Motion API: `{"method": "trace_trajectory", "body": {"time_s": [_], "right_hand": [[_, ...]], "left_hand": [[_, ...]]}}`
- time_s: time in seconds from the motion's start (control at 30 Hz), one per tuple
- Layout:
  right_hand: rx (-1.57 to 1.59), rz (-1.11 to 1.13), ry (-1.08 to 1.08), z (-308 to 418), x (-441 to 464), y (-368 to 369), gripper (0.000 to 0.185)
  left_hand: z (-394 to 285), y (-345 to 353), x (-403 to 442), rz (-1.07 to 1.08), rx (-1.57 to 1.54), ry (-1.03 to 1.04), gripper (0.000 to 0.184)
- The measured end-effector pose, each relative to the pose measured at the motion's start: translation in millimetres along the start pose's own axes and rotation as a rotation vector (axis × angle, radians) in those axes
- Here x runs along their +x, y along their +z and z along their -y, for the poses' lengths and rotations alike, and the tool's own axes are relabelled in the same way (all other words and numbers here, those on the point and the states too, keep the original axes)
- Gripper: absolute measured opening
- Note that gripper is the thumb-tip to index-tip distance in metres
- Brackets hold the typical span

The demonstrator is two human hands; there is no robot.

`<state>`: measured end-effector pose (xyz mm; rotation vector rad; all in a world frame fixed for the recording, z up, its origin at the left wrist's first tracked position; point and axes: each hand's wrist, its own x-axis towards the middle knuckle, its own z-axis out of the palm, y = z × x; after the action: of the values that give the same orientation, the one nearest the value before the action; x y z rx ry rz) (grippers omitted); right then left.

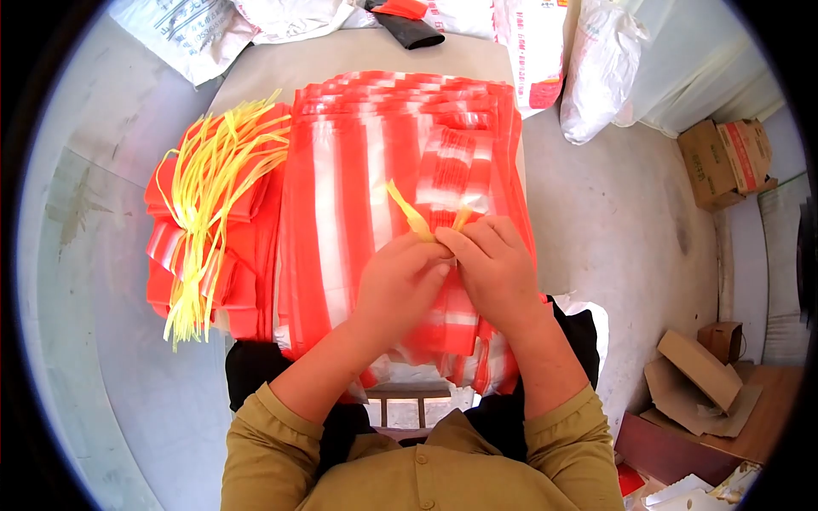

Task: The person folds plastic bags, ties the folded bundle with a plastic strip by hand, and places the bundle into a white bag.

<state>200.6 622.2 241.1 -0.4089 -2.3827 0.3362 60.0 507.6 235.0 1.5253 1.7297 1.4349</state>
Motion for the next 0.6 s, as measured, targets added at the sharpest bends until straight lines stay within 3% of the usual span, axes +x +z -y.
{"method": "trace_trajectory", "body": {"time_s": [0.17,0.37,0.47,0.6], "right_hand": [[0.009,0.053,0.128,-3,-5,-1,0.025],[0.32,0.134,0.21,-6,-1,-8,0.015],[0.259,0.273,0.23,-4,4,-17,0.01],[0.113,0.088,0.113,-7,-1,-6,0.022]], "left_hand": [[5,3,-1,-0.07,0.104,0.085,0.023],[8,1,3,-0.082,0.112,0.056,0.03],[7,0,4,-0.097,0.111,0.061,0.031],[10,-6,9,-0.129,0.267,0.199,0.028]]}}
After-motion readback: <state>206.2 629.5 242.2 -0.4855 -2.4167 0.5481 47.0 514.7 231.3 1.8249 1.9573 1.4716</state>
